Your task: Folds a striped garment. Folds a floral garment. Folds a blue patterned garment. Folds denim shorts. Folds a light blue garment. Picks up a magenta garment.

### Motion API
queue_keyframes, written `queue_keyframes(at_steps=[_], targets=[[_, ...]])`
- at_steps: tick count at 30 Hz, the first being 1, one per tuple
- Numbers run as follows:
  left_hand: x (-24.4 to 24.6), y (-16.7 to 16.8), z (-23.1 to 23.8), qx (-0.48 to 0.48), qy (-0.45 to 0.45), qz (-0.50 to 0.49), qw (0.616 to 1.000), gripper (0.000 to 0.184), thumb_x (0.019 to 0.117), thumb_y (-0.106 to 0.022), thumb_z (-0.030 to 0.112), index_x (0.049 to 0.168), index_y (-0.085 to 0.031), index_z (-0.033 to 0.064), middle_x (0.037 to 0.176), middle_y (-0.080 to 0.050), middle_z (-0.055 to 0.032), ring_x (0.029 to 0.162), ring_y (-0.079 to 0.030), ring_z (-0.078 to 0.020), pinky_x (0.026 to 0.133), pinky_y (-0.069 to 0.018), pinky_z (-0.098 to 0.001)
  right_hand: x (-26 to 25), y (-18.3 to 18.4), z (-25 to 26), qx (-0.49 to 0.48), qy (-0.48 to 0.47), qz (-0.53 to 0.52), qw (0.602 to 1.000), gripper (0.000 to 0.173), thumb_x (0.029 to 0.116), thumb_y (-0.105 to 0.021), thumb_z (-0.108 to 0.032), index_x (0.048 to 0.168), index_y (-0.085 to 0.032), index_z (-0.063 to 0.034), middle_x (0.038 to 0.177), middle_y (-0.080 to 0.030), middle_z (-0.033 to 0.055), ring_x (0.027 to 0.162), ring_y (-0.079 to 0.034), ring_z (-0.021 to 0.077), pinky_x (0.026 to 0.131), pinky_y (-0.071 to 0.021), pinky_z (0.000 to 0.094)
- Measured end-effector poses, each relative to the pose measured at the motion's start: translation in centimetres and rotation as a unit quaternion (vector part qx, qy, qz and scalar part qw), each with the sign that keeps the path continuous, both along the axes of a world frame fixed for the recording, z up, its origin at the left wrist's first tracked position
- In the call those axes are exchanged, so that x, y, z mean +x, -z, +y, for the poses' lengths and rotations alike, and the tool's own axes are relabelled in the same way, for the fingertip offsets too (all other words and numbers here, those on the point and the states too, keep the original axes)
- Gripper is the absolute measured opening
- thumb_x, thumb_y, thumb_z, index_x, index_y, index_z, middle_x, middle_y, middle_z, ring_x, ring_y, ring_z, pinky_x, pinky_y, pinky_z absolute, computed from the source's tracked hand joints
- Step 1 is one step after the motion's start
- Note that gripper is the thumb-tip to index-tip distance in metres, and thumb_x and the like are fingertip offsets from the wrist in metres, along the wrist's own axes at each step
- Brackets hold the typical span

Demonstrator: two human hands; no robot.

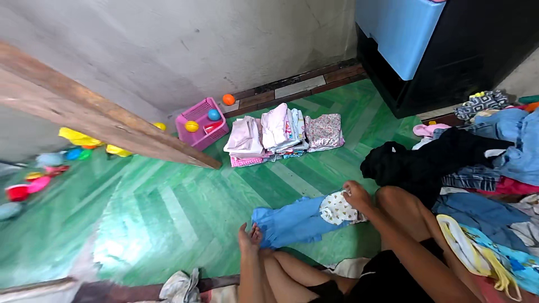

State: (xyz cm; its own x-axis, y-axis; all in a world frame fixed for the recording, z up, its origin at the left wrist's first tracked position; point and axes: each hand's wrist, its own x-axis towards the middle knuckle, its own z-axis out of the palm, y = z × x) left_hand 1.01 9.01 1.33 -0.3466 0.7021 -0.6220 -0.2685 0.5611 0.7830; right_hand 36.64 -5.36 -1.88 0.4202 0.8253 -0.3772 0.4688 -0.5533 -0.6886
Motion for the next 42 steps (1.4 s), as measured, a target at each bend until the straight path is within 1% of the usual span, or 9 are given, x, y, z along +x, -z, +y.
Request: queue_keyframes(at_steps=[5,10,13,16,21,27,34,37,42], targets=[[4.2,0.3,-3.7,0.174,0.169,0.16,0.957,0.04,0.1067,-0.046,0.007,0.143,-0.043,-0.0088,0.11,-0.061,-0.023,0.074,-0.061,-0.0177,0.066,-0.0531,-0.0319,1.9,0.3,-0.2,-0.069,0.072,0.005,0.995,0.078,0.0902,-0.076,-0.039,0.148,-0.044,0.0035,0.15,-0.043,0.0311,0.14,-0.043,0.0458,0.113,-0.0399,0.0568],[11.2,1.9,-6.7,0.09,0.374,0.058,0.921,0.034,0.1089,-0.042,0.01,0.137,-0.053,-0.006,0.122,-0.064,-0.0212,0.098,-0.068,-0.0233,0.081,-0.0566,-0.0368,1.3,1.6,-0.3,-0.122,0.04,0.072,0.989,0.095,0.0814,-0.086,-0.036,0.15,-0.035,0.0059,0.142,-0.053,0.0288,0.133,-0.053,0.0404,0.111,-0.0426,0.0555],[13.3,3.7,-7.9,0.042,0.433,0.067,0.898,0.039,0.1096,-0.042,0.012,0.145,-0.047,-0.0034,0.132,-0.059,-0.0239,0.108,-0.064,-0.0279,0.087,-0.0547,-0.0417,1.0,0.7,-0.4,-0.183,-0.021,0.038,0.982,0.079,0.0873,-0.08,-0.032,0.144,-0.044,0.01,0.14,-0.055,0.0287,0.133,-0.054,0.0405,0.11,-0.0431,0.0561],[13.5,5.4,-8.6,0.044,0.437,0.096,0.893,0.042,0.1095,-0.043,0.011,0.149,-0.044,-0.0028,0.136,-0.056,-0.0262,0.113,-0.061,-0.0317,0.09,-0.0529,-0.0463,0.9,0.8,-0.3,-0.183,-0.095,0.013,0.978,0.061,0.093,-0.072,-0.034,0.135,-0.057,0.0076,0.14,-0.055,0.0289,0.135,-0.05,0.0426,0.11,-0.0403,0.0588],[12.7,6.3,-9.1,0.065,0.431,0.111,0.893,0.043,0.1104,-0.041,0.013,0.15,-0.042,-0.0026,0.138,-0.054,-0.0266,0.116,-0.06,-0.0326,0.092,-0.0533,-0.047,0.7,2.5,-0.3,-0.073,-0.066,0.183,0.978,0.064,0.0966,-0.068,-0.028,0.147,-0.044,0.0026,0.135,-0.058,0.0285,0.125,-0.058,0.0407,0.106,-0.0445,0.0591],[14.0,6.7,-10.9,0.079,0.463,0.101,0.877,0.042,0.1096,-0.042,0.012,0.148,-0.045,-0.0033,0.145,-0.047,-0.0266,0.118,-0.059,-0.0323,0.092,-0.0535,-0.0464,0.6,-3.8,-2.7,-0.04,-0.023,0.379,0.924,0.061,0.1008,-0.064,-0.017,0.153,-0.035,-0.0069,0.136,-0.056,0.0246,0.117,-0.061,0.039,0.091,-0.0534,0.0578],[18.6,7.3,-14.7,0.105,0.511,0.036,0.853,0.04,0.1107,-0.039,0.014,0.144,-0.051,-0.0046,0.141,-0.052,-0.0255,0.115,-0.06,-0.0276,0.093,-0.0521,-0.0405,0.1,-6.2,-5.6,0.055,0.014,0.334,0.941,0.045,0.1026,-0.063,-0.02,0.137,-0.046,0.0034,0.115,-0.062,0.0206,0.098,-0.064,0.0244,0.084,-0.0542,0.0413],[18.8,6.6,-15.1,0.06,0.472,-0.037,0.879,0.044,0.1133,-0.029,0.022,0.145,-0.049,-0.001,0.128,-0.062,-0.0183,0.101,-0.065,-0.0198,0.084,-0.055,-0.0363,-0.4,-6.1,-5.5,0.059,0.027,0.305,0.95,0.044,0.1011,-0.065,-0.022,0.132,-0.049,0.0037,0.11,-0.063,0.0201,0.095,-0.064,0.0244,0.085,-0.0538,0.0416],[15.9,5.2,-14.1,-0.006,0.394,-0.112,0.912,0.06,0.1128,-0.015,0.042,0.15,-0.041,0.0031,0.131,-0.063,-0.0178,0.107,-0.066,-0.0253,0.089,-0.0533,-0.0437,-2.0,-6.1,-4.0,0.043,0.007,0.251,0.967,0.046,0.1009,-0.066,-0.028,0.131,-0.051,0.0039,0.111,-0.063,0.0218,0.098,-0.064,0.0289,0.09,-0.0525,0.0467]])
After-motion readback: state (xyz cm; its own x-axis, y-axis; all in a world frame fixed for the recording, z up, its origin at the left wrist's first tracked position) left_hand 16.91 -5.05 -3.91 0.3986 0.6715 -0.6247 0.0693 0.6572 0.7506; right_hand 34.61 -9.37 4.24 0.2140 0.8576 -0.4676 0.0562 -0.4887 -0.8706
